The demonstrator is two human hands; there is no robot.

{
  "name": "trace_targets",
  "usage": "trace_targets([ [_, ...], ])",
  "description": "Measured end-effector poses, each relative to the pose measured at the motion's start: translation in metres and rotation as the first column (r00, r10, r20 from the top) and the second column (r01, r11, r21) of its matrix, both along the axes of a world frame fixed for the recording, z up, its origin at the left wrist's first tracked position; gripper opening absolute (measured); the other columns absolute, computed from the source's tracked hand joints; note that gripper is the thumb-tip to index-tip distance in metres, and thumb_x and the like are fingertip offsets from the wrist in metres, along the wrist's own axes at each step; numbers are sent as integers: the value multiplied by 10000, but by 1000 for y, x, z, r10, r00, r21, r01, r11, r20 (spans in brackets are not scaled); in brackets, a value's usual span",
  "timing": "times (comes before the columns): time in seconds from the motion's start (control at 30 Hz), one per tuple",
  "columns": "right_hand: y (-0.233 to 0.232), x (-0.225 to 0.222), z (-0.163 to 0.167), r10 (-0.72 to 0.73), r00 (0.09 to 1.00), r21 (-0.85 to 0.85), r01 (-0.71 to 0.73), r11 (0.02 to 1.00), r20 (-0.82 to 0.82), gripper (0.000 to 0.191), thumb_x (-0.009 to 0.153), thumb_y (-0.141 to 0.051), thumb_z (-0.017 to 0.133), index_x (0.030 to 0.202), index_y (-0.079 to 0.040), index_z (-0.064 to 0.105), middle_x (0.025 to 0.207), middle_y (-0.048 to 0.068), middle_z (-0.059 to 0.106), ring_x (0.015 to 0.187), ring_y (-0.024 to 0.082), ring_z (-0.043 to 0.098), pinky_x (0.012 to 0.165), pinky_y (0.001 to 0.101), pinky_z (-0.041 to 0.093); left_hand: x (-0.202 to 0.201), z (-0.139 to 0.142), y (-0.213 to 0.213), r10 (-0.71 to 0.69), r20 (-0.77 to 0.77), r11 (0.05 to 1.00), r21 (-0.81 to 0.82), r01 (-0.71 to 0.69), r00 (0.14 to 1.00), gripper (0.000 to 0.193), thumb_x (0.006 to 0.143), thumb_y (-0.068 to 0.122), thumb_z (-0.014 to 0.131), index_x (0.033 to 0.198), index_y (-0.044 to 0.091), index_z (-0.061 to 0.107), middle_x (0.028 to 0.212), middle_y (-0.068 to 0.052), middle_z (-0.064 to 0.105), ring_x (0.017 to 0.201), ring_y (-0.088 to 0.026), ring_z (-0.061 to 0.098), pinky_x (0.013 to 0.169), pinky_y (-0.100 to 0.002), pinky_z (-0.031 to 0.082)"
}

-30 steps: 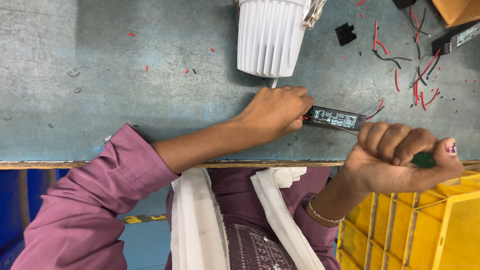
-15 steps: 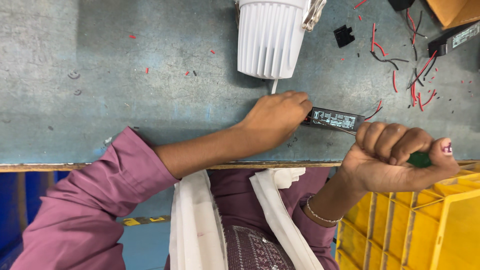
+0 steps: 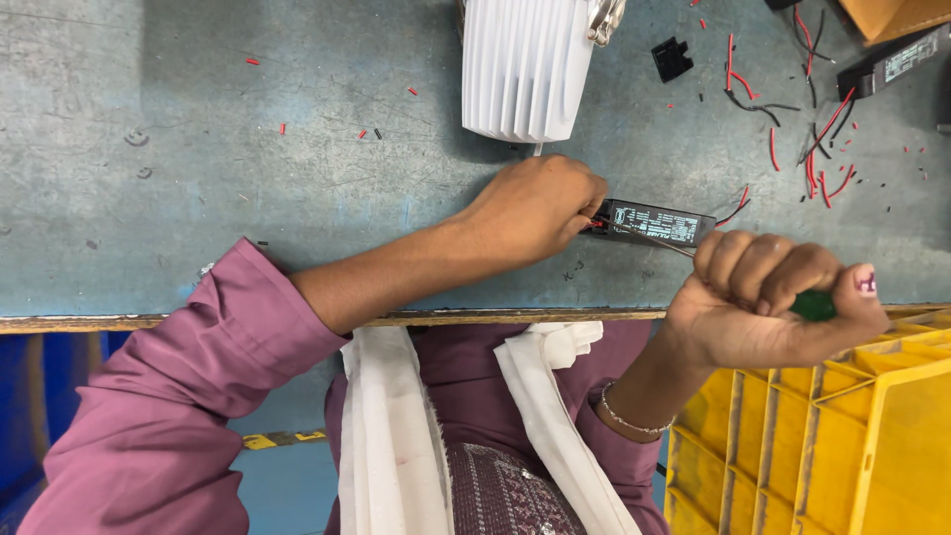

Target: The person assembles LED light fixtures by connecting wires to a black driver unit using a screwdriver. They handle multiple white LED housings, strip wire insulation, and secure connections before placing completed units aside.

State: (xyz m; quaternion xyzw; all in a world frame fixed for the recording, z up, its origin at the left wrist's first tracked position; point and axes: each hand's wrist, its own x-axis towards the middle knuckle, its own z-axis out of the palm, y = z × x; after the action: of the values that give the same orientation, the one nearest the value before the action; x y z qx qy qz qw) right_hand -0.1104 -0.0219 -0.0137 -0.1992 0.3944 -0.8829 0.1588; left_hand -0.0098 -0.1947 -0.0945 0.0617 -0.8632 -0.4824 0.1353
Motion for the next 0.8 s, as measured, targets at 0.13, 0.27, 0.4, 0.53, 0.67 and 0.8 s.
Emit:
trace_targets([
  [0.13,8,8,-11,-31,962,165,77,983,-270,514,1015,-436,375,617,-163,199,428,-29,171,377,85,54,375,272,89,-3,-4,2,28,-42,997,-64,-31,999,67,811,79,669,862,38,660,894,-153,692,888,-382,677,735,-514,532],
  [0.27,13,12,-16,-74,955,149,121,981,-288,526,1029,-445,367,617,-176,182,420,-29,162,375,87,40,373,267,84,-3,-6,7,72,-87,991,-107,-81,994,83,774,70,660,845,26,659,902,-152,692,937,-374,673,783,-501,542],
  [0.4,12,14,-14,-74,939,212,151,966,-335,533,1018,-451,370,609,-176,169,423,-32,154,367,85,35,368,265,84,-3,-6,10,78,-58,994,-74,-82,995,100,762,80,666,841,21,658,904,-150,692,949,-364,662,803,-494,537],
  [0.53,8,16,-12,-64,936,222,148,964,-345,539,1016,-457,369,610,-175,155,427,-33,141,372,88,31,368,266,87,-3,-6,11,97,-59,992,-77,-102,993,106,750,73,669,838,16,652,910,-154,690,962,-360,661,829,-482,542],
  [0.67,9,16,-10,-58,943,211,133,968,-327,538,1019,-463,370,622,-176,148,433,-38,130,377,89,30,375,266,84,-4,-6,11,101,-63,990,-92,-107,993,101,750,67,676,830,13,648,916,-161,688,965,-368,657,847,-485,538],
  [0.8,10,13,-12,-77,941,208,153,966,-331,547,1010,-477,381,615,-181,145,427,-41,132,375,85,29,367,262,77,-4,-5,10,88,-30,993,-82,-90,996,93,754,71,677,818,17,636,909,-156,682,964,-359,657,839,-476,539],
])
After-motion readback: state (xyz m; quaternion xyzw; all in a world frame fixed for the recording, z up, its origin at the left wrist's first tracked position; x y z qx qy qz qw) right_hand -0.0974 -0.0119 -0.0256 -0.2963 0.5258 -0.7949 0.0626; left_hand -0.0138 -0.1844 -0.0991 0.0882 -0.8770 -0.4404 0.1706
